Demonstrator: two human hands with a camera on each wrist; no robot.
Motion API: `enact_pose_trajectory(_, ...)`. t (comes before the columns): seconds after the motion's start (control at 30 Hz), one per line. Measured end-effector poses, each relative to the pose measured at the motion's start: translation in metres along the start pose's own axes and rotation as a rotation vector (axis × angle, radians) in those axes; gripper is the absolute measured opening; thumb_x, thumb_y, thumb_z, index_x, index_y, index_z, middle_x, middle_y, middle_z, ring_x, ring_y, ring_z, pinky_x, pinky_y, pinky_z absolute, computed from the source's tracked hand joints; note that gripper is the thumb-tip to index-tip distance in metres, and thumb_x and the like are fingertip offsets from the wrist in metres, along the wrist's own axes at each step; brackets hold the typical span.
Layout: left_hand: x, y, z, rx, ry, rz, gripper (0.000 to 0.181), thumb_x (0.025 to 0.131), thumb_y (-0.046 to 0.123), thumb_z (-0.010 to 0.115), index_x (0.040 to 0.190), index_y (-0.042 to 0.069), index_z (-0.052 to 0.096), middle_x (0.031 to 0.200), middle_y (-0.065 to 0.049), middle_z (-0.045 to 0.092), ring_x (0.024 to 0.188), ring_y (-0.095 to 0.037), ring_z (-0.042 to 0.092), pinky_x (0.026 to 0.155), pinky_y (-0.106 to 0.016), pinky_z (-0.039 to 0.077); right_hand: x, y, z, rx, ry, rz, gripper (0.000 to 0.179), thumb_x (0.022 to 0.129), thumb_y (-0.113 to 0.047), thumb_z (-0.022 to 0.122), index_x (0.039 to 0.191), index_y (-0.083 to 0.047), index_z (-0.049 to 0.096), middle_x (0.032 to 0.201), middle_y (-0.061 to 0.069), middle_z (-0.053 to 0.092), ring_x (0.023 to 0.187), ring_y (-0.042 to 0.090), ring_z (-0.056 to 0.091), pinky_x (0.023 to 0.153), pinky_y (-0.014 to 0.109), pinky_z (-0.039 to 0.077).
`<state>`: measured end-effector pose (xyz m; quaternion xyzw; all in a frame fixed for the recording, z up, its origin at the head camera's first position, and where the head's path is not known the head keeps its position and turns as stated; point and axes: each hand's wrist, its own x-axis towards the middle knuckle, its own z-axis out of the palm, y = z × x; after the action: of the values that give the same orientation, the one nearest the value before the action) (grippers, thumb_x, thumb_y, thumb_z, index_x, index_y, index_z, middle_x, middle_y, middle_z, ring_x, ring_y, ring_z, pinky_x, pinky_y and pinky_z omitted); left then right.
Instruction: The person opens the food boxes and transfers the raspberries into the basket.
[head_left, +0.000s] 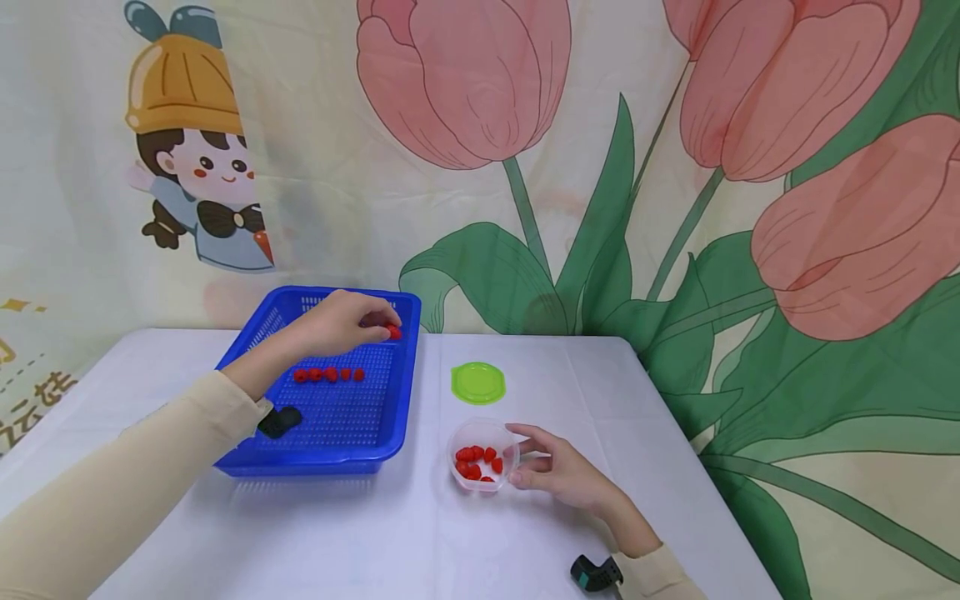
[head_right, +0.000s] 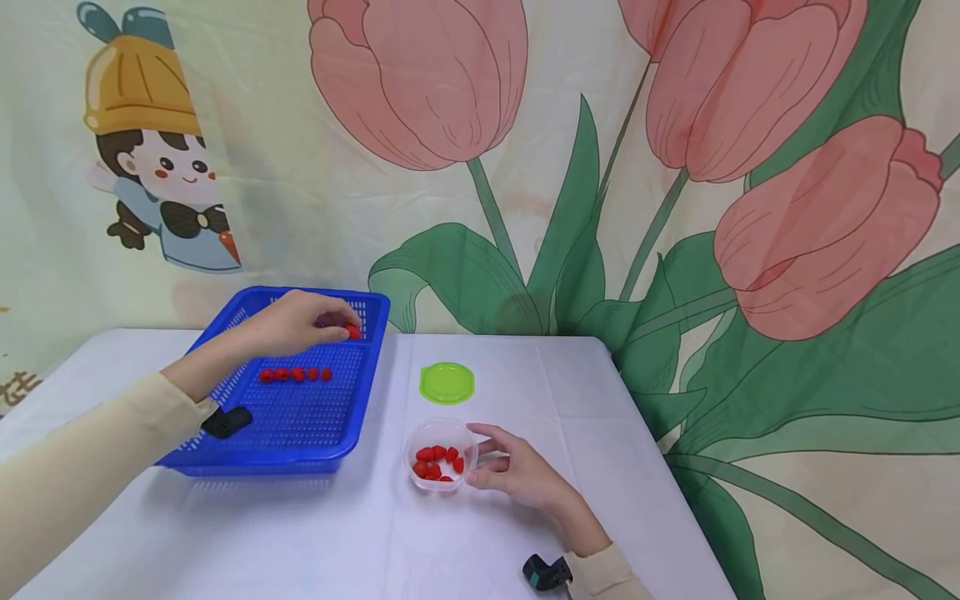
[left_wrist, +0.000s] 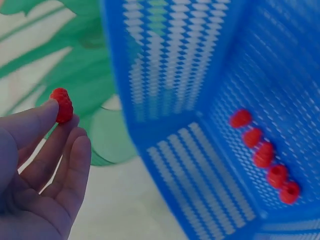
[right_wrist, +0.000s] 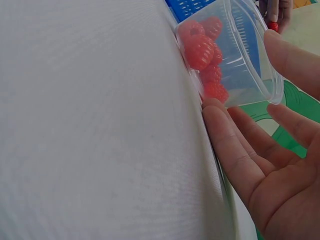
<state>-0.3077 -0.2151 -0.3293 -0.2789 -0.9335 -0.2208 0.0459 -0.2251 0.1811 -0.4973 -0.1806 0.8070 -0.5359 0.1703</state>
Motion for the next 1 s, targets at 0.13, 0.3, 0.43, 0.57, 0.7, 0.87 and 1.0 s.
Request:
enact_pose_trajectory(0.13,0.006,-0.02,0.005,0.01,-0.035,-0.02,0.019,0.102,0.012,0.071,0.12,0.011,0.078,0.114,-0.007,0.077,0.109,-0.03,0.072,0.097,-0.054,0.059,0.0,0.001,0.0,0.002,0.004,0.005,0.075,0.094,-0.028,0.084,0.159,-0.027,0.048,0.14,0.013,0.061,0.117,0.028,0.071,0.1,0.046,0.059)
enact_pose_trajectory(0.3,0.013,-0.04,0.014,0.017,-0.073,-0.032,0.017,0.102,0.012,0.072,0.117,0.013,0.079,0.112,-0.005,0.077,0.106,-0.027,0.072,0.096,-0.053,0.059,0.0,0.002,0.0,0.005,0.006,0.008,0.075,0.093,-0.028,0.084,0.159,-0.027,0.048,0.14,0.013,0.061,0.116,0.028,0.071,0.1,0.045,0.059)
enact_pose_trajectory(0.43,0.019,-0.052,0.024,0.004,-0.105,-0.041,0.017,0.101,0.01,0.072,0.117,0.012,0.078,0.113,-0.005,0.077,0.107,-0.029,0.071,0.097,-0.052,0.059,0.0,0.002,0.0,0.004,0.003,0.005,0.074,0.094,-0.028,0.084,0.159,-0.027,0.049,0.14,0.013,0.061,0.115,0.027,0.071,0.099,0.044,0.06)
enact_pose_trajectory(0.57,0.022,-0.06,0.032,-0.003,-0.14,-0.062,0.018,0.102,0.01,0.071,0.118,0.009,0.077,0.116,-0.008,0.077,0.111,-0.032,0.071,0.099,-0.053,0.058,0.0,0.001,0.0,-0.001,0.0,-0.001,0.073,0.095,-0.028,0.083,0.159,-0.027,0.048,0.14,0.013,0.061,0.115,0.027,0.071,0.099,0.044,0.06)
enact_pose_trajectory(0.7,0.024,-0.065,0.038,0.023,-0.165,-0.049,0.016,0.101,0.01,0.072,0.116,0.008,0.077,0.112,-0.008,0.077,0.108,-0.031,0.071,0.099,-0.053,0.058,0.0,0.0,-0.001,-0.003,-0.002,-0.004,0.073,0.095,-0.028,0.083,0.159,-0.027,0.048,0.14,0.013,0.061,0.115,0.027,0.07,0.099,0.044,0.06)
enact_pose_trajectory(0.87,0.025,-0.072,0.047,0.07,-0.21,-0.029,0.012,0.1,0.011,0.073,0.111,0.008,0.078,0.103,-0.004,0.077,0.092,-0.023,0.069,0.09,-0.05,0.059,0.0,0.001,-0.001,-0.009,-0.003,-0.006,0.072,0.095,-0.029,0.083,0.159,-0.028,0.049,0.141,0.012,0.06,0.116,0.027,0.07,0.099,0.044,0.06)
enact_pose_trajectory(1.0,0.026,-0.077,0.054,0.077,-0.237,-0.052,0.013,0.1,0.011,0.073,0.112,0.009,0.078,0.1,-0.002,0.076,0.089,-0.019,0.068,0.089,-0.048,0.058,0.001,0.002,-0.002,-0.009,-0.003,-0.004,0.073,0.094,-0.03,0.083,0.159,-0.028,0.049,0.141,0.012,0.06,0.116,0.027,0.07,0.1,0.044,0.059)
